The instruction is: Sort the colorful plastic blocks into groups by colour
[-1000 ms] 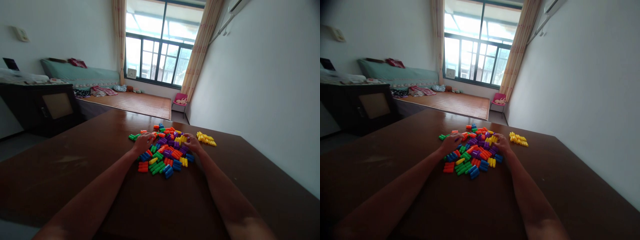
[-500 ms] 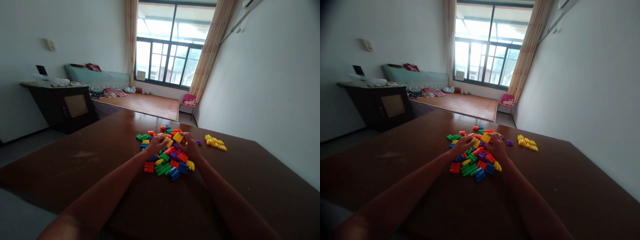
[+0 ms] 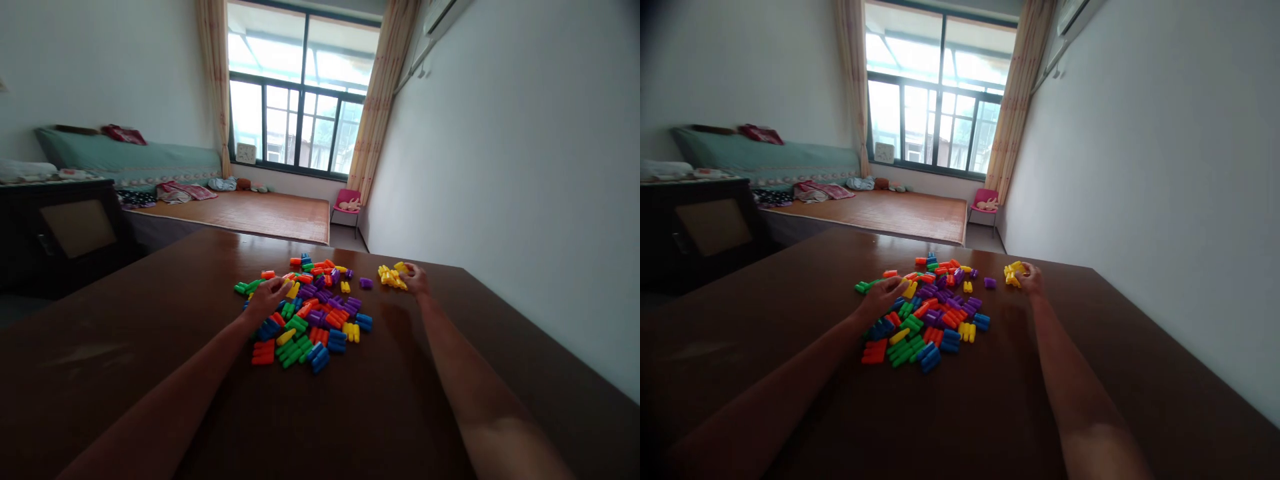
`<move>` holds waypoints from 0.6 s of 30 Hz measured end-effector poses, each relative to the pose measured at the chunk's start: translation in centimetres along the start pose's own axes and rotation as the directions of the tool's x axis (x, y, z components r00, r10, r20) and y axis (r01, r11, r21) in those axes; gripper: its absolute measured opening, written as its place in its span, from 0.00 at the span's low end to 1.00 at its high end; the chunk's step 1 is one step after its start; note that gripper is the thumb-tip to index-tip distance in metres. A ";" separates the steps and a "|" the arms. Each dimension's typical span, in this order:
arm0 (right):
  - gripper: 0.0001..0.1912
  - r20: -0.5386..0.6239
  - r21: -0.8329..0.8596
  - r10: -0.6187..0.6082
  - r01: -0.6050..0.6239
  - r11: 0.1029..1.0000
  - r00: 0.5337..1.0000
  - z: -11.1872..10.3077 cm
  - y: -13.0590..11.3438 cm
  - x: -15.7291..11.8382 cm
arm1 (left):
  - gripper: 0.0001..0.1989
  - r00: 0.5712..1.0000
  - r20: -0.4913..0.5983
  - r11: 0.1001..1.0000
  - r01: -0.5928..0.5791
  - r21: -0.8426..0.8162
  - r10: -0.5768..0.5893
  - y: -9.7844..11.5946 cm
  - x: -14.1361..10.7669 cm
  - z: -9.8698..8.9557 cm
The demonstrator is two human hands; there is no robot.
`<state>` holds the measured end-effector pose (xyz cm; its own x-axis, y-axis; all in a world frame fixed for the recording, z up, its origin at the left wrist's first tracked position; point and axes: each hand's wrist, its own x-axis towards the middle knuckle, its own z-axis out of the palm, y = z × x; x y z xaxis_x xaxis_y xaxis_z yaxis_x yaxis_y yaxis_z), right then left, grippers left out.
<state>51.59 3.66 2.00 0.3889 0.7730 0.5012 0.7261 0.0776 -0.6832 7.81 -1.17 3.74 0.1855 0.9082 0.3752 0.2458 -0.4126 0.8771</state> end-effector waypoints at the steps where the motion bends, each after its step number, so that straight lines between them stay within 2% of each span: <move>1: 0.25 -0.019 -0.032 0.032 -0.033 0.999 0.999 -0.8 1.4 0.7 | 0.21 1.000 0.001 1.000 0.000 -0.001 0.000 0.0 0.0 -0.1; 4: 0.22 -0.012 -0.129 0.065 -0.066 0.989 0.998 -2.9 4.9 2.1 | 0.20 1.000 0.000 1.000 0.007 0.014 -0.007 -0.2 0.1 -0.2; 7: 0.20 0.090 -0.204 0.061 -0.041 0.978 0.994 -3.8 6.7 2.8 | 0.20 1.000 0.001 0.999 0.028 0.041 -0.028 -0.4 0.2 -0.2; 10: 0.20 0.266 -0.241 0.079 -0.014 0.970 0.961 -3.4 7.1 3.2 | 0.20 0.999 0.019 0.998 0.033 0.059 -0.034 -0.6 0.2 -0.1; 12: 0.21 0.340 -0.271 0.092 0.004 0.962 0.936 -2.8 6.9 3.3 | 0.20 0.999 0.029 0.998 0.027 0.065 -0.029 -0.8 0.3 0.0; 18: 0.20 0.305 -0.353 0.092 0.023 0.935 0.948 -1.6 6.1 2.6 | 0.19 0.999 0.046 0.999 0.014 0.038 -0.016 -1.2 0.2 0.0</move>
<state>57.96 5.06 -0.02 0.2627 0.9318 0.2504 0.8884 -0.1323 -0.4397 7.59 -0.45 2.75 0.2246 0.9105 0.3471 0.2847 -0.4020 0.8703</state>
